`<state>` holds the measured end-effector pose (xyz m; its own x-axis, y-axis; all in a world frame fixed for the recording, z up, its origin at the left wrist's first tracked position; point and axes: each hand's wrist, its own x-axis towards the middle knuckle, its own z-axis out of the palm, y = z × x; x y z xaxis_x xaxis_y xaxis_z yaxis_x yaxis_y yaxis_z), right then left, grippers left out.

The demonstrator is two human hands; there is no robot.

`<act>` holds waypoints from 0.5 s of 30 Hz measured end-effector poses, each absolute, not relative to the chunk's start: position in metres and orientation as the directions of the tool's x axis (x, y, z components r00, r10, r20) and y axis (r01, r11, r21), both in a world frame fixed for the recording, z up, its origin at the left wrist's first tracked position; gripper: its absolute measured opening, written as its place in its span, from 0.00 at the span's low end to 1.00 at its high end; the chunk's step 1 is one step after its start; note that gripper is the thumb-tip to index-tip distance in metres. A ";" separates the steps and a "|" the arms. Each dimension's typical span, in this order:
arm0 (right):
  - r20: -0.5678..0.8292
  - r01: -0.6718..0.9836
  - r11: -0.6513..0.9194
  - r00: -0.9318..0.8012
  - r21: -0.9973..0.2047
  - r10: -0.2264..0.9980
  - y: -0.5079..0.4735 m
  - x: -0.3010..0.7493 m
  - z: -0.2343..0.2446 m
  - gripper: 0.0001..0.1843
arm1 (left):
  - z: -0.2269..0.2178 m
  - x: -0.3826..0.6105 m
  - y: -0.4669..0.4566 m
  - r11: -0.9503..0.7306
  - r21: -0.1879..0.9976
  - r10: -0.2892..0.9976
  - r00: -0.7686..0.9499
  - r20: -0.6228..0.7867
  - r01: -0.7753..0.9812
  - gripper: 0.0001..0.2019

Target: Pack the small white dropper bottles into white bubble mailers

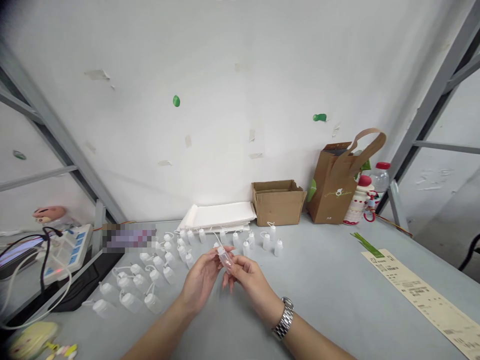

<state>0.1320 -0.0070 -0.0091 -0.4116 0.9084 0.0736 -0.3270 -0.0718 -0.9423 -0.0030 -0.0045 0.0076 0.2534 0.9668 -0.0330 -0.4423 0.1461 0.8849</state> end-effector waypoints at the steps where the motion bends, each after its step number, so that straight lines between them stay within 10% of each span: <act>1: 0.075 -0.332 -0.073 -0.412 -0.941 0.908 -0.007 0.132 -0.009 0.15 | 0.007 -0.003 -0.004 0.152 0.882 0.967 0.252 -0.039 -0.445 0.16; 15: 0.085 -0.339 -0.068 -0.415 -0.938 0.906 -0.008 0.133 -0.007 0.16 | 0.010 0.000 -0.005 0.135 0.905 0.973 0.228 -0.043 -0.403 0.17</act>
<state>0.1326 -0.0079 -0.0074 -0.4153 0.9057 0.0848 -0.3389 -0.0675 -0.9384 -0.0003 -0.0054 0.0098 0.2285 0.9726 -0.0433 -0.4029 0.1349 0.9052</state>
